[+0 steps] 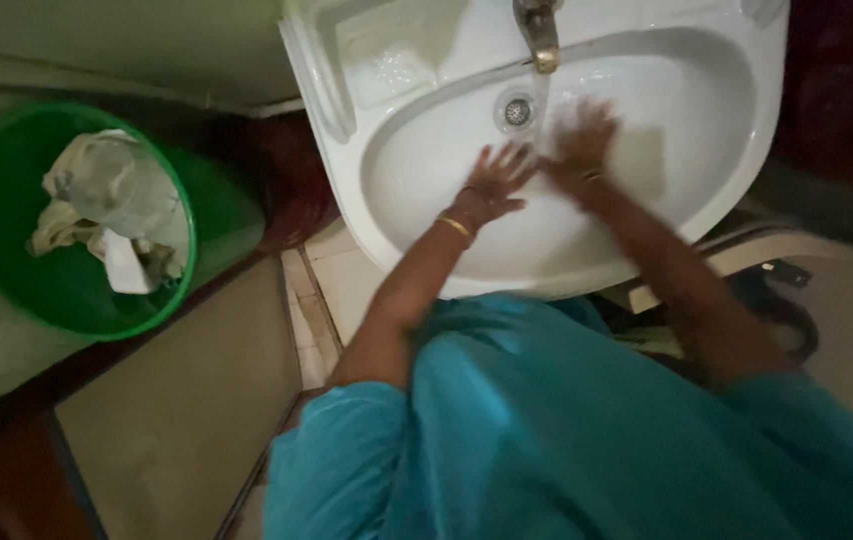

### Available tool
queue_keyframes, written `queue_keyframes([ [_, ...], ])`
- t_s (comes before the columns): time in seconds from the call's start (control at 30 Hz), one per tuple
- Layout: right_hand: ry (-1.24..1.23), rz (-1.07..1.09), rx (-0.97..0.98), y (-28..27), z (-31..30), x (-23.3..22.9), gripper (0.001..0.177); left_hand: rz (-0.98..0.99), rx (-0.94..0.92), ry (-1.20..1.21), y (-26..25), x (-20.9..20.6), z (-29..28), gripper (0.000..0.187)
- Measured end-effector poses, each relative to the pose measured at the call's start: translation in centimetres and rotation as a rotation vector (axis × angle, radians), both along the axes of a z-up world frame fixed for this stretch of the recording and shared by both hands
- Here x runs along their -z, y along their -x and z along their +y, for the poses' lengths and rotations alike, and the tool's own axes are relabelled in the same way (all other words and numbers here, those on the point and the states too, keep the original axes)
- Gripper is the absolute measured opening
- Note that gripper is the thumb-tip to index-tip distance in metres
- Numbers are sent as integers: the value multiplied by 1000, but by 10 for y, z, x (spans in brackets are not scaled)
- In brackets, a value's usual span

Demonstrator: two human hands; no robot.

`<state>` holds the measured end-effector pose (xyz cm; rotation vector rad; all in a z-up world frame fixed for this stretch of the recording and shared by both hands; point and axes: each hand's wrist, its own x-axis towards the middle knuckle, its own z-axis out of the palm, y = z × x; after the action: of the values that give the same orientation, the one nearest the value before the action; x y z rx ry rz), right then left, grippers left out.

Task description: The person washes their hands in a sink under running water by rubbing their palms, fingers, and the backs of their hands together repeatedly.

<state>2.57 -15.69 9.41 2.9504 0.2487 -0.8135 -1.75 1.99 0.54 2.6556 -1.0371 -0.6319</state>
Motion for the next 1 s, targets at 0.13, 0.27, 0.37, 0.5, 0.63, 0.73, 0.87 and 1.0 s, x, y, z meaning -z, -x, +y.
queue_keyframes([
  [0.13, -157, 253, -90, 39, 94, 48, 87, 133, -206, -469, -3, -57, 84, 110],
  [0.27, -377, -289, -601, 50, 126, 69, 77, 62, -93, -788, -30, -107, 127, 127],
  [0.37, -447, -152, -726, 36, 97, 78, 72, 183, -124, -892, -20, -109, 96, 137],
  [0.5, -883, -45, -424, -17, -27, 72, 77, 59, -283, -232, -20, -53, 32, 120],
  [0.63, -54, -332, -512, -31, -109, 49, 77, 211, -291, -121, -22, -8, -64, 110],
  [0.73, -29, -255, -245, -17, -77, 54, 82, 58, -72, 154, -10, 2, -69, 105],
  [0.87, 42, 55, -36, 26, 1, 61, 74, 176, -283, -32, 2, -34, 18, 109],
  [1.0, -420, -116, -534, 46, 100, 85, 75, 133, -270, -652, -6, -81, 110, 132],
])
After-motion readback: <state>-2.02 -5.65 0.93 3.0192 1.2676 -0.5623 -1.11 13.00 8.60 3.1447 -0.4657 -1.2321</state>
